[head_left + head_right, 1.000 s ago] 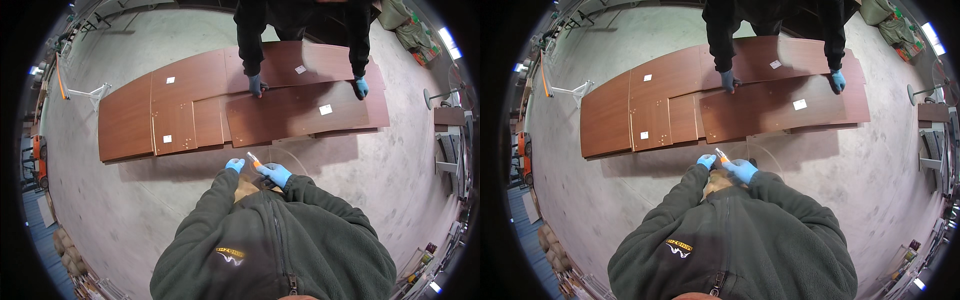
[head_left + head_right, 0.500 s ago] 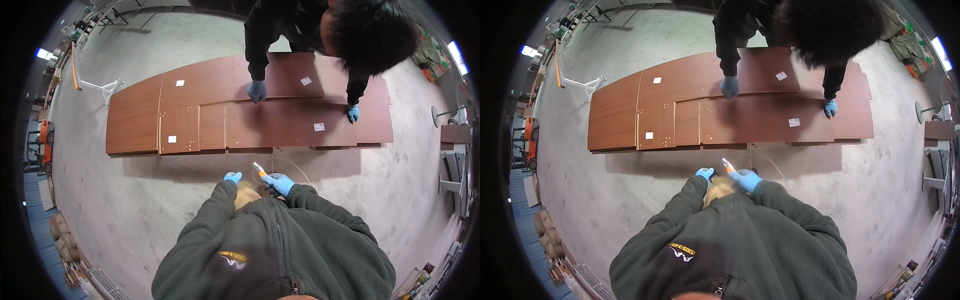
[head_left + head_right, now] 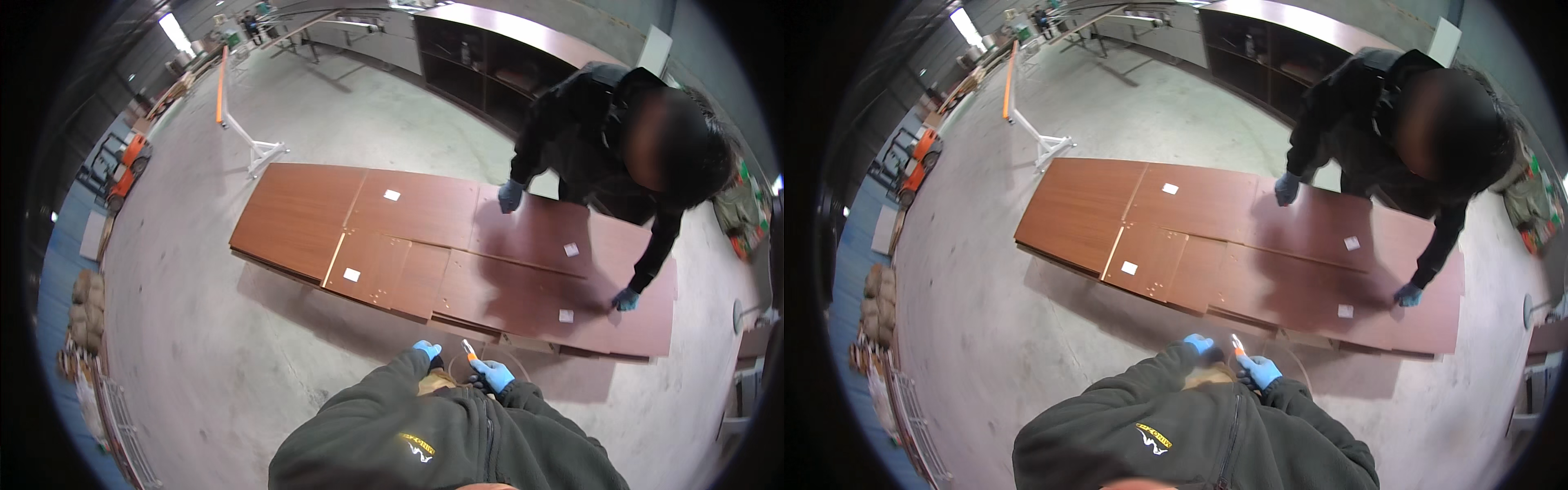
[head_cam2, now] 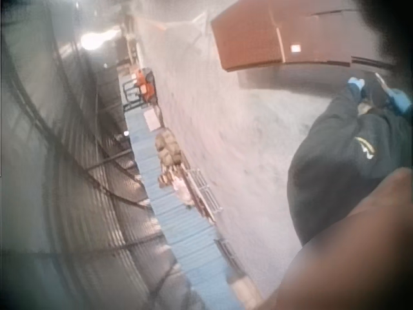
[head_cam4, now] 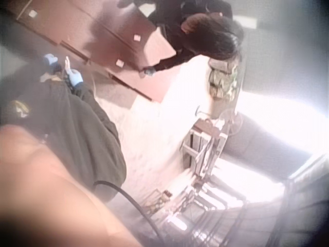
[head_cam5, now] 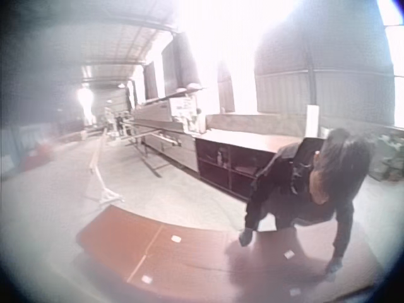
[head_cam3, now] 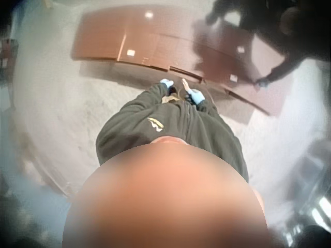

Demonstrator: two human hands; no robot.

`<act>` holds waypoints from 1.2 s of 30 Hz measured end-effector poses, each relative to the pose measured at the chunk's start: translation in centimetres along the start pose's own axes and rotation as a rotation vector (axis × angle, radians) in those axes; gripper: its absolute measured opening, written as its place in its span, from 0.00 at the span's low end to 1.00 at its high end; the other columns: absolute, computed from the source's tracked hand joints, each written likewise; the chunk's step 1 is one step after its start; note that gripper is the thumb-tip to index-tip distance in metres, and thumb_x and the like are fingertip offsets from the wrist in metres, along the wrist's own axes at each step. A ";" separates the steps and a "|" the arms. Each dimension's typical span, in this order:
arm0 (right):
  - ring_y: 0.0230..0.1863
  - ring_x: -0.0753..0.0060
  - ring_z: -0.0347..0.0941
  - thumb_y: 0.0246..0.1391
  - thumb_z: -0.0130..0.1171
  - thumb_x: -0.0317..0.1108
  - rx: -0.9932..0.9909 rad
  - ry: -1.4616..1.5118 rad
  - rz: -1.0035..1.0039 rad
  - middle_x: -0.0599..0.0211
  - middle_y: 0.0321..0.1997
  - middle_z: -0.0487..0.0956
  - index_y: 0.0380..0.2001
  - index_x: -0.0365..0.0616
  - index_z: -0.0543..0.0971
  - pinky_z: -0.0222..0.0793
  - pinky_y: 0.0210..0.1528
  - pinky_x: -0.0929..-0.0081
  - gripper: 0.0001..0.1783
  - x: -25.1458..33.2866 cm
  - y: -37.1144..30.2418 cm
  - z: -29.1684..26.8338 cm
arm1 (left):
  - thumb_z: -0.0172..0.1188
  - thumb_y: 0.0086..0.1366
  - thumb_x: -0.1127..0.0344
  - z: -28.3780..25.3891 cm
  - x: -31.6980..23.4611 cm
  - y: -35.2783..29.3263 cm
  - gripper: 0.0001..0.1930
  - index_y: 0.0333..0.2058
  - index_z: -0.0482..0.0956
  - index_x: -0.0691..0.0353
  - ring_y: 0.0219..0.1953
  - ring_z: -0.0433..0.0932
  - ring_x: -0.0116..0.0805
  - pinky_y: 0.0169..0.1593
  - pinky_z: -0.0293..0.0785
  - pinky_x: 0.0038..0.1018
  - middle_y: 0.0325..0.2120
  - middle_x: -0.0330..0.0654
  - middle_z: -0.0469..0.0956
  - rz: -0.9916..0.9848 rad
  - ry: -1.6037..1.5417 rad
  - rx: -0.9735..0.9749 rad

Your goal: The person uses a utility knife to score and separate large brown wood panels on the floor. A coworker removes the cut pieces as they are separated. The person continues cutting multiple panels in sequence.

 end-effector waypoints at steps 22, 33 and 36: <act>0.23 0.79 0.74 0.60 0.63 0.52 0.004 -0.120 -0.033 0.65 0.29 0.81 0.47 0.40 0.76 0.65 0.22 0.83 0.26 2.6 5.8 7.6 | 0.62 0.64 0.45 -11.0 9.0 -1.9 0.30 0.51 0.79 0.68 0.56 0.76 0.52 0.59 0.70 0.41 0.52 0.55 0.79 -0.129 -0.126 0.007; 0.29 0.77 0.78 0.59 0.65 0.50 -0.003 -0.090 -0.063 0.66 0.31 0.77 0.46 0.36 0.76 0.72 0.28 0.81 0.26 2.8 4.3 4.1 | 0.60 0.64 0.43 -8.8 6.4 -2.5 0.29 0.48 0.80 0.68 0.53 0.77 0.52 0.58 0.70 0.41 0.48 0.55 0.81 -0.105 0.002 -0.067; 0.29 0.77 0.78 0.59 0.65 0.51 -0.010 -0.084 -0.061 0.66 0.31 0.78 0.45 0.36 0.76 0.71 0.28 0.81 0.27 3.1 2.9 3.0 | 0.60 0.64 0.44 -7.2 5.0 -2.5 0.29 0.49 0.80 0.67 0.53 0.78 0.52 0.57 0.71 0.41 0.48 0.55 0.81 -0.107 -0.026 -0.035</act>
Point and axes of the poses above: each hand's wrist, its own y-axis towards the middle knuckle, its own z-axis out of the palm, x = y × z, the point moved 10 cm from there along y, towards the middle knuckle
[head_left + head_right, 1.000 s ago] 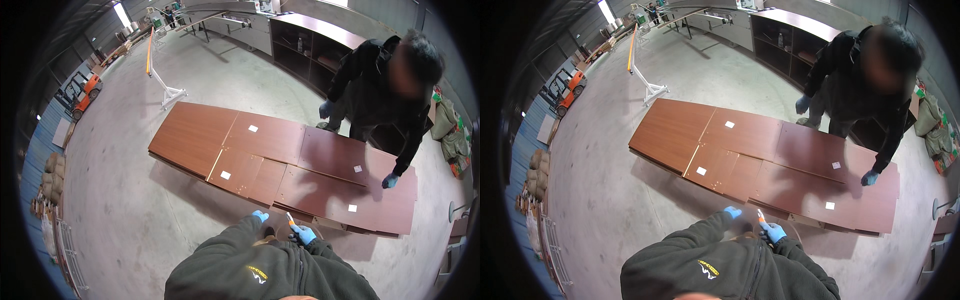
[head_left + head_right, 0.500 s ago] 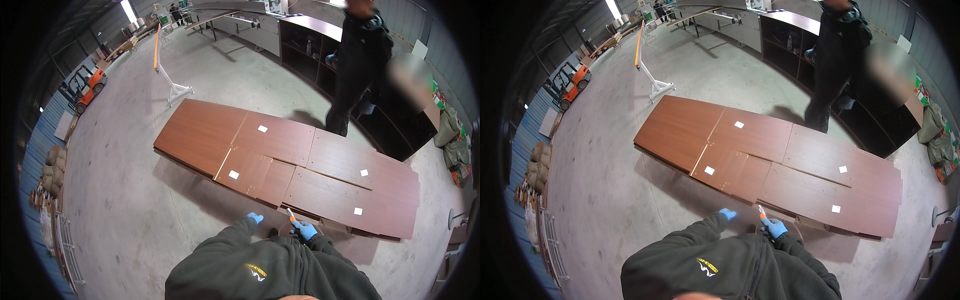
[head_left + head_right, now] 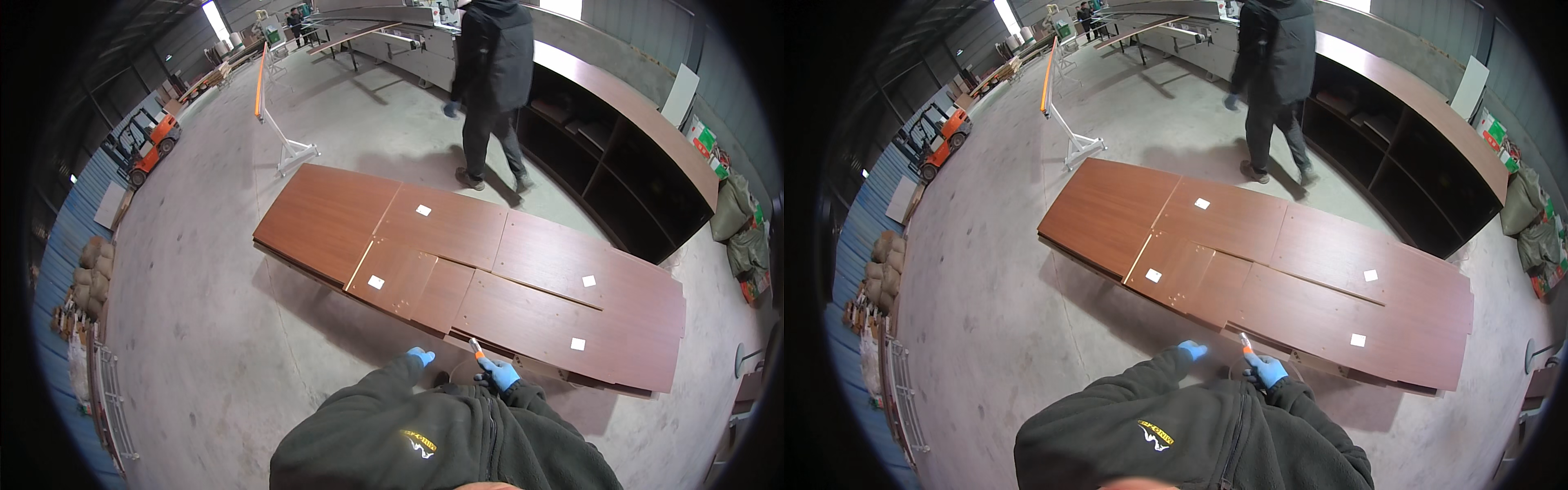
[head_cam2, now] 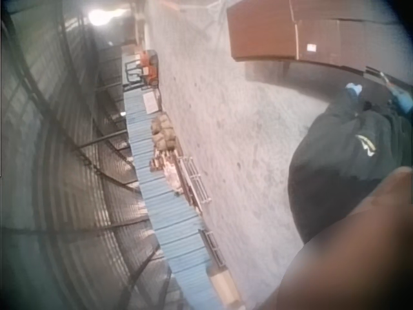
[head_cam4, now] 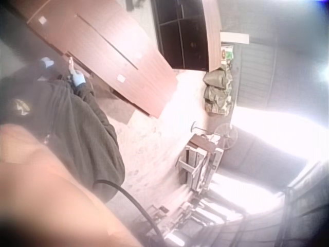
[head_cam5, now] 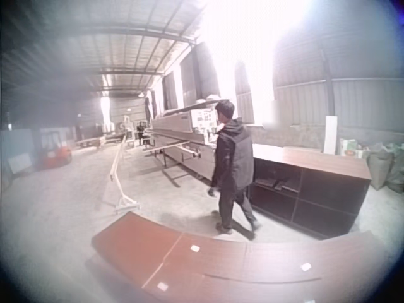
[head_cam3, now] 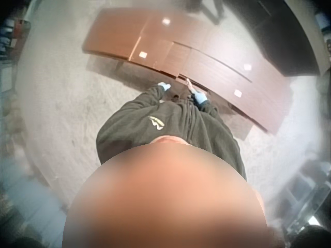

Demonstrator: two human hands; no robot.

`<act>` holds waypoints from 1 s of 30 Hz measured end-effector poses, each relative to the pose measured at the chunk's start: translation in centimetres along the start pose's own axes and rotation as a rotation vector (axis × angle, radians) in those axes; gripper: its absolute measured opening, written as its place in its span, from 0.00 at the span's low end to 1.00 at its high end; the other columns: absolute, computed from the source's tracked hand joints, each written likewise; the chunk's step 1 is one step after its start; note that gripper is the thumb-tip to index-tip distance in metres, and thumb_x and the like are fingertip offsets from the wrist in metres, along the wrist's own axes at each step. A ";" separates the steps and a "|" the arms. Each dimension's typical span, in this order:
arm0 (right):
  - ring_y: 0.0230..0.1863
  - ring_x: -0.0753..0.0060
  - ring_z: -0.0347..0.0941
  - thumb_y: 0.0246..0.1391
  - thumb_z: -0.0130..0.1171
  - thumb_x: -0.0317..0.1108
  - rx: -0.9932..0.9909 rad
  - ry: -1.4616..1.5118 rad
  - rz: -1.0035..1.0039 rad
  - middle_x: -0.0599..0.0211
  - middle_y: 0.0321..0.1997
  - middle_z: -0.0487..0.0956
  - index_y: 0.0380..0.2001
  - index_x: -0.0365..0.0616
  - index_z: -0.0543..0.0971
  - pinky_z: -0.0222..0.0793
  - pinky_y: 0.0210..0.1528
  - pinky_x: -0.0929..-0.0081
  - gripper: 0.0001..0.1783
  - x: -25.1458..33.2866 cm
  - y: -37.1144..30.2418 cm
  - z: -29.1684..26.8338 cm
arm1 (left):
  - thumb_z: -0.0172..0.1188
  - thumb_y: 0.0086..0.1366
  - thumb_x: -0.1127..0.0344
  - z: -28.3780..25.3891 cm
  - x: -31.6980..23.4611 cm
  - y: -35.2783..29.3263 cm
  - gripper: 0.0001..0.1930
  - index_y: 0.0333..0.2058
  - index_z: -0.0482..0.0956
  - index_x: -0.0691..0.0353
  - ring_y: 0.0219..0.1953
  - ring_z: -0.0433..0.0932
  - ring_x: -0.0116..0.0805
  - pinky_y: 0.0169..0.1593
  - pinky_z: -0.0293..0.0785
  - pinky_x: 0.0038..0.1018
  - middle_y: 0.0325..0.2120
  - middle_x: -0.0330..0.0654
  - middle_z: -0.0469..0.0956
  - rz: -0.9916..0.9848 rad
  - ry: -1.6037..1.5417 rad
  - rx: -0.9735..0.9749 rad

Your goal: The person uses a utility knife to score and separate large brown wood panels on the floor. A coworker removes the cut pieces as they are separated. The person continues cutting multiple panels in sequence.

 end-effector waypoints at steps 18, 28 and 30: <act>0.22 0.80 0.74 0.60 0.61 0.55 0.043 -0.069 0.055 0.66 0.31 0.81 0.50 0.43 0.76 0.70 0.23 0.81 0.28 1.1 -1.7 -4.2 | 0.65 0.62 0.51 3.2 -1.8 -3.1 0.24 0.47 0.80 0.65 0.46 0.80 0.43 0.53 0.75 0.37 0.43 0.48 0.82 -0.084 -0.214 -0.152; 0.20 0.80 0.73 0.57 0.64 0.55 0.038 -0.164 0.079 0.67 0.27 0.81 0.32 0.45 0.77 0.66 0.22 0.81 0.22 0.2 -0.1 -5.8 | 0.66 0.61 0.49 5.6 -1.4 -3.0 0.26 0.47 0.80 0.67 0.45 0.80 0.43 0.52 0.74 0.38 0.43 0.50 0.83 -0.083 -0.212 -0.132; 0.20 0.82 0.72 0.58 0.64 0.57 0.054 -0.182 0.051 0.68 0.28 0.81 0.35 0.44 0.78 0.65 0.22 0.82 0.24 0.5 -0.2 -5.8 | 0.66 0.61 0.49 5.0 -1.6 -3.3 0.26 0.47 0.81 0.68 0.45 0.80 0.44 0.52 0.74 0.39 0.43 0.50 0.83 -0.064 -0.214 -0.180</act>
Point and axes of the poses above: each hand's wrist, its own y-axis towards the middle knuckle, its own z-axis out of the palm, x = y × z, the point moved 10 cm from there along y, towards the middle knuckle
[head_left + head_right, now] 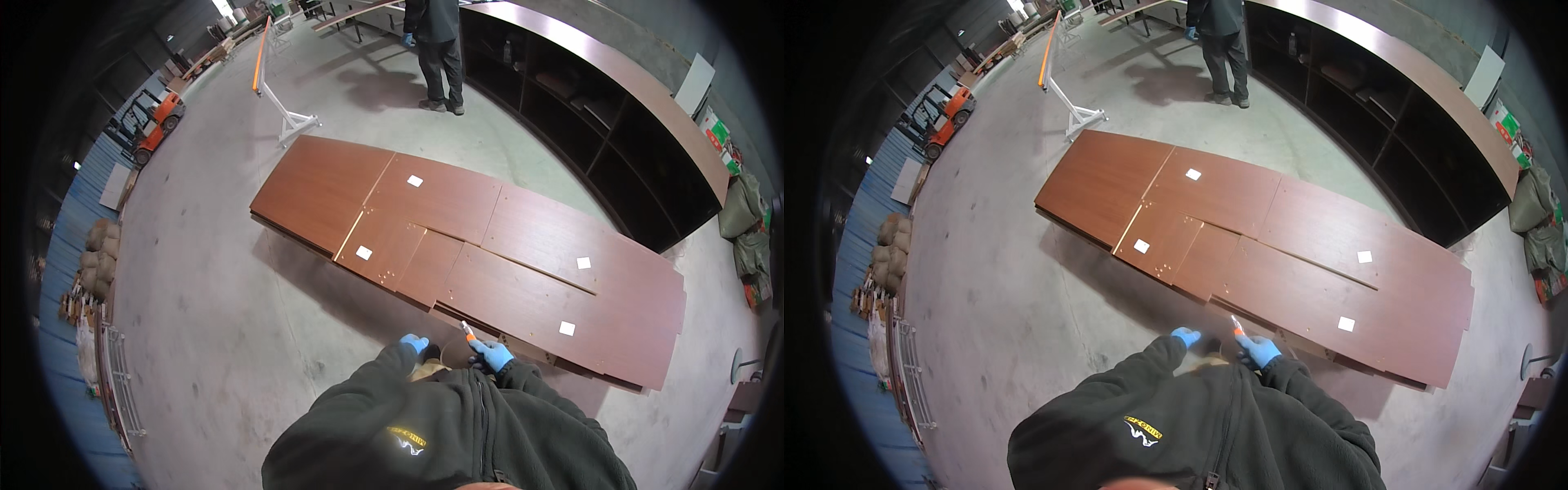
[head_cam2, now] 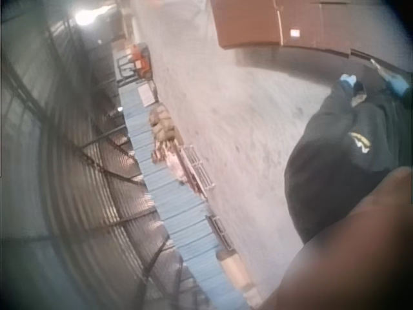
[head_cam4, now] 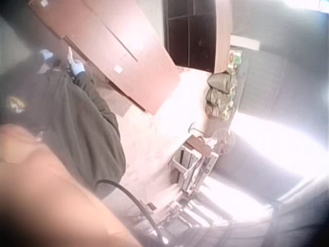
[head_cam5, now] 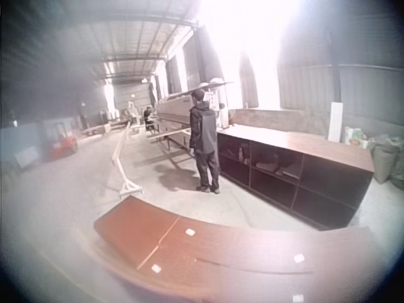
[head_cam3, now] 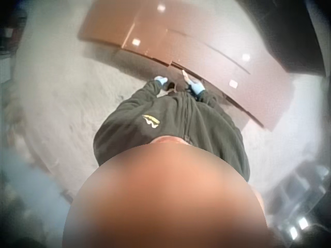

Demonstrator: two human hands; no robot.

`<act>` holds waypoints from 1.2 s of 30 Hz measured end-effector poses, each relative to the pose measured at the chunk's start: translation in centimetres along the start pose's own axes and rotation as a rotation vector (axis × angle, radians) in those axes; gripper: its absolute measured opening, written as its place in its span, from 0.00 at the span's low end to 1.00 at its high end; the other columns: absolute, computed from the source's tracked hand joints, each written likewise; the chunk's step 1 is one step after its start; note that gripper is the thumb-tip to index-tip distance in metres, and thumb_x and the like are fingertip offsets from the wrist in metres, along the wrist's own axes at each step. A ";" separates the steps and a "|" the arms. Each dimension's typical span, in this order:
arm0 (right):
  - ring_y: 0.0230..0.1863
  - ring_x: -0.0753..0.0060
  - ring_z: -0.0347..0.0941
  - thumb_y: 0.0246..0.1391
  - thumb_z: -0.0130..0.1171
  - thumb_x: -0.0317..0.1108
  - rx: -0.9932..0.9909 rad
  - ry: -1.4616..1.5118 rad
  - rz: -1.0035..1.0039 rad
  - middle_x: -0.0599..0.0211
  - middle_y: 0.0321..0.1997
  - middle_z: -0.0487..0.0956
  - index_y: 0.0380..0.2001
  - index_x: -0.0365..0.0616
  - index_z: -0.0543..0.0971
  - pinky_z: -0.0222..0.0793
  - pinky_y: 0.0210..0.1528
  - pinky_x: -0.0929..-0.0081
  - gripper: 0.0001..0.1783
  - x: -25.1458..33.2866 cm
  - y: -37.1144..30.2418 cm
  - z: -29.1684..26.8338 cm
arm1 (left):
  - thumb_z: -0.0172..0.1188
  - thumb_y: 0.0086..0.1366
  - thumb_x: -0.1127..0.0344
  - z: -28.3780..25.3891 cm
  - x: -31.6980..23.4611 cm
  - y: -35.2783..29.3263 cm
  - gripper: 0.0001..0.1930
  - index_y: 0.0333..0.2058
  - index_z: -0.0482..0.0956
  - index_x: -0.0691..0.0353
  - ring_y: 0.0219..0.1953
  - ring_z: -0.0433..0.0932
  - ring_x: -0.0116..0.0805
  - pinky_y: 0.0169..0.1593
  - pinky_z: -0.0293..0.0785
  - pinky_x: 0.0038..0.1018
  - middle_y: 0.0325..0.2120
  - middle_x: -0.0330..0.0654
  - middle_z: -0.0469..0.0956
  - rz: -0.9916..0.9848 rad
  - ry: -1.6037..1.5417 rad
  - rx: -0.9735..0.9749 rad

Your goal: The person uses a utility knife to score and separate large brown wood panels on the floor. A coworker removes the cut pieces as they are separated. The person continues cutting multiple panels in sequence.

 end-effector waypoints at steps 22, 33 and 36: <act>0.22 0.87 0.68 0.59 0.59 0.61 -0.028 -0.054 0.015 0.75 0.28 0.76 0.49 0.39 0.77 0.65 0.23 0.84 0.33 -1.0 -3.0 -4.9 | 0.68 0.61 0.48 4.6 -2.2 1.5 0.24 0.48 0.80 0.61 0.28 0.74 0.27 0.33 0.73 0.29 0.29 0.35 0.79 0.022 -0.107 0.062; 0.20 0.87 0.64 0.59 0.61 0.58 -0.007 0.034 0.019 0.75 0.25 0.73 0.43 0.39 0.78 0.62 0.20 0.84 0.29 -2.2 -2.8 -6.6 | 0.66 0.63 0.51 7.4 -2.9 1.5 0.23 0.51 0.79 0.59 0.31 0.74 0.28 0.32 0.73 0.29 0.34 0.35 0.78 0.009 -0.037 0.111; 0.17 0.84 0.61 0.58 0.61 0.61 -0.019 0.064 -0.002 0.75 0.19 0.70 0.26 0.46 0.75 0.57 0.19 0.81 0.27 -2.6 -2.5 -7.2 | 0.65 0.64 0.51 7.7 -2.6 1.7 0.20 0.47 0.81 0.59 0.29 0.75 0.30 0.33 0.72 0.32 0.31 0.35 0.79 0.020 -0.051 0.113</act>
Point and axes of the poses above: each hand's wrist, its own y-axis towards the middle knuckle, its own z-axis out of the palm, x = y × z, the point moved 10 cm from there along y, towards the middle knuckle
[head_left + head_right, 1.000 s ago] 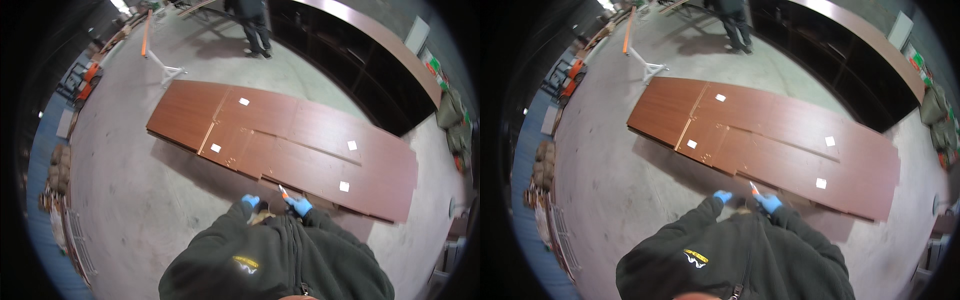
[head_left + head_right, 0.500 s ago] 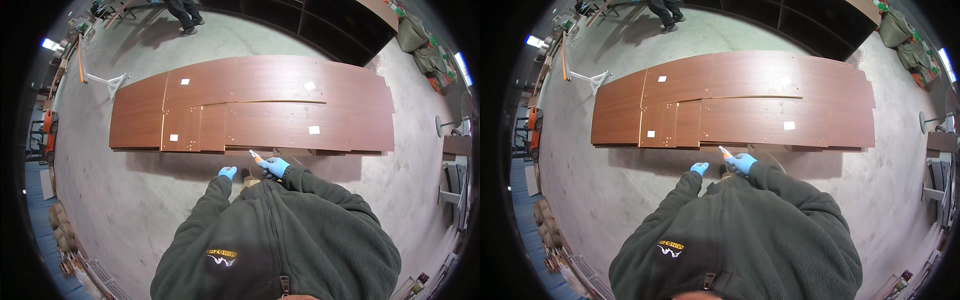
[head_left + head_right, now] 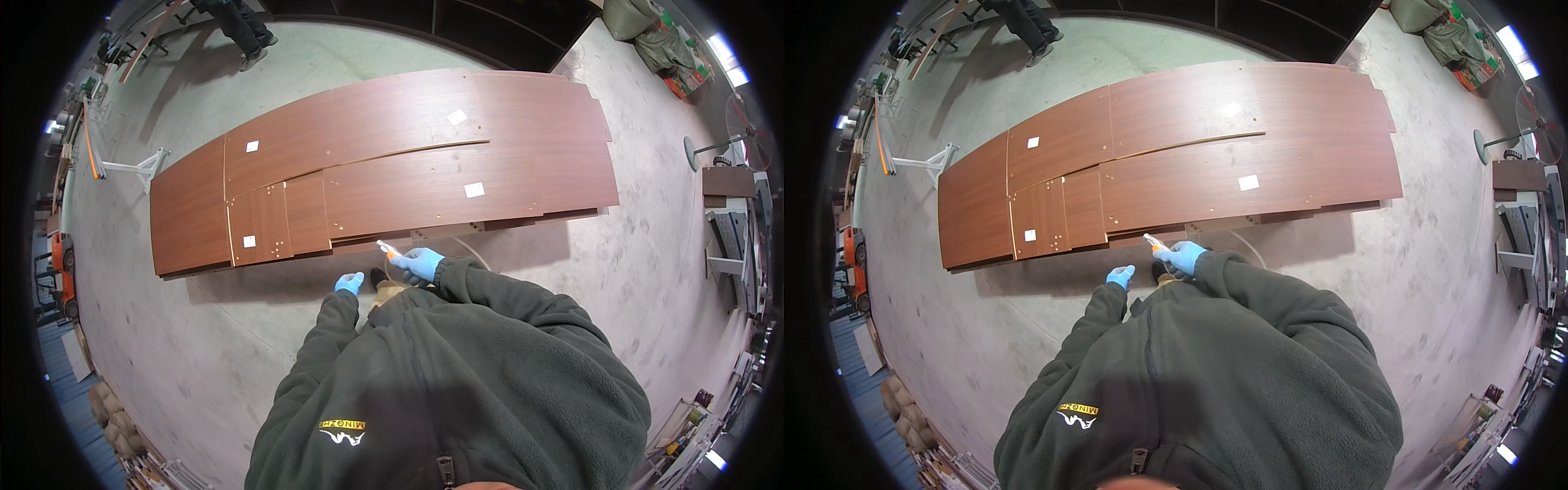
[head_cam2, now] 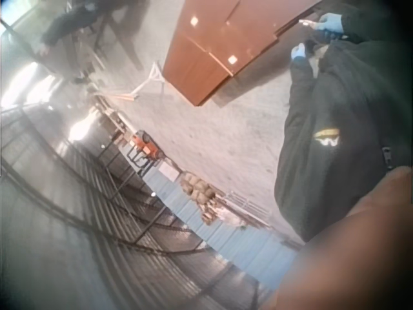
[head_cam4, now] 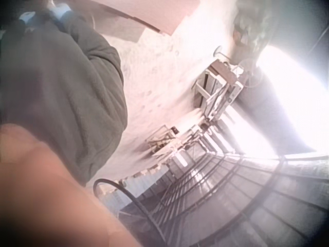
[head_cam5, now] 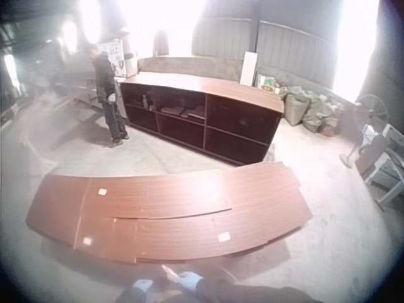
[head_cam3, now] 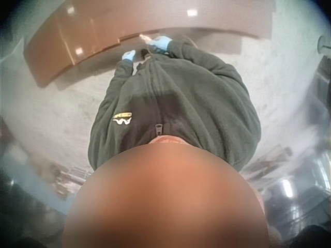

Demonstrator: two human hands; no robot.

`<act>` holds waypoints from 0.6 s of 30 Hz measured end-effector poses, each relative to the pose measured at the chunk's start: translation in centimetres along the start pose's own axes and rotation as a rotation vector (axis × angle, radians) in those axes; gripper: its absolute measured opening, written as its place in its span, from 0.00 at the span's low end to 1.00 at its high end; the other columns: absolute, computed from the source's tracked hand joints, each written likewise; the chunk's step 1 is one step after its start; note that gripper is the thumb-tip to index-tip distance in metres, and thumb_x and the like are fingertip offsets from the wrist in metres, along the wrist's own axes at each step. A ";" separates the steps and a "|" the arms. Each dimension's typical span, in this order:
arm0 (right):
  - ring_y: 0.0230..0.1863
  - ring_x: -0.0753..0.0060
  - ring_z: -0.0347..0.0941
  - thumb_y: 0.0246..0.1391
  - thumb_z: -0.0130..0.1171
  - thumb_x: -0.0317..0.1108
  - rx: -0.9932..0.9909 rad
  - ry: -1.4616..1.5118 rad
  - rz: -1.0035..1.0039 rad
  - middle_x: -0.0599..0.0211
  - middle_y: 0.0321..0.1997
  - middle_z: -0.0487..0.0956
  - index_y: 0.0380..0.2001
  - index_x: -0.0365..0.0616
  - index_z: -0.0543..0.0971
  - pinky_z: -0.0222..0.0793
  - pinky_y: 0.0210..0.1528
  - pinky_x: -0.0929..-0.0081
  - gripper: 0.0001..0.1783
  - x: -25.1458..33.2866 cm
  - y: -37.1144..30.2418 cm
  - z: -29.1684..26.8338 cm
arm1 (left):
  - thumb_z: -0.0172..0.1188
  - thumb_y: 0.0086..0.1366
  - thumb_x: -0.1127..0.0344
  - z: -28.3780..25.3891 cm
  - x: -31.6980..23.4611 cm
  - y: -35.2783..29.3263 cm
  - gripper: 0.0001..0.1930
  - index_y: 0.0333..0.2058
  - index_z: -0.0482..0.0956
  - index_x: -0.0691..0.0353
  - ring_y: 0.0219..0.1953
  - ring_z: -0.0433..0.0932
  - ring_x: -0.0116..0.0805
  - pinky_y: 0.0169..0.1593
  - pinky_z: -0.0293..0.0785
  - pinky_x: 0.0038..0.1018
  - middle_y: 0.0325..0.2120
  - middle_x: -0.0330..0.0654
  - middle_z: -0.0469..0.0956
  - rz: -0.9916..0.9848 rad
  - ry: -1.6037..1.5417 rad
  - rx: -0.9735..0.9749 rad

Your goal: The person uses a utility knife to score and separate large brown wood panels on the floor. A coworker removes the cut pieces as they are separated. The person continues cutting multiple panels in sequence.

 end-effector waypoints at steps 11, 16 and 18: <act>0.21 0.79 0.71 0.61 0.60 0.54 0.028 0.105 0.037 0.69 0.27 0.77 0.36 0.44 0.74 0.66 0.20 0.80 0.22 -1.5 2.1 -1.0 | 0.64 0.63 0.51 0.5 -4.2 -2.1 0.23 0.46 0.80 0.67 0.45 0.81 0.45 0.51 0.75 0.38 0.43 0.51 0.83 0.010 0.121 -0.032; 0.20 0.80 0.70 0.62 0.60 0.53 0.065 0.091 0.030 0.68 0.26 0.77 0.33 0.45 0.73 0.65 0.20 0.81 0.21 -0.9 2.4 -0.6 | 0.65 0.63 0.51 -0.1 -6.1 -3.2 0.23 0.46 0.80 0.66 0.44 0.81 0.45 0.51 0.75 0.38 0.42 0.49 0.83 -0.004 0.105 -0.060; 0.19 0.79 0.70 0.61 0.61 0.53 0.048 0.083 0.039 0.68 0.26 0.77 0.32 0.45 0.73 0.65 0.20 0.80 0.21 -0.8 2.6 -0.6 | 0.65 0.63 0.51 -0.5 -6.4 -3.1 0.22 0.45 0.80 0.66 0.43 0.81 0.45 0.51 0.75 0.38 0.42 0.49 0.83 0.026 0.153 -0.085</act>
Point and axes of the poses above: each hand's wrist, its own y-axis towards the middle knuckle, its own z-axis out of the palm, x = y × z, the point moved 10 cm from there along y, towards the middle knuckle
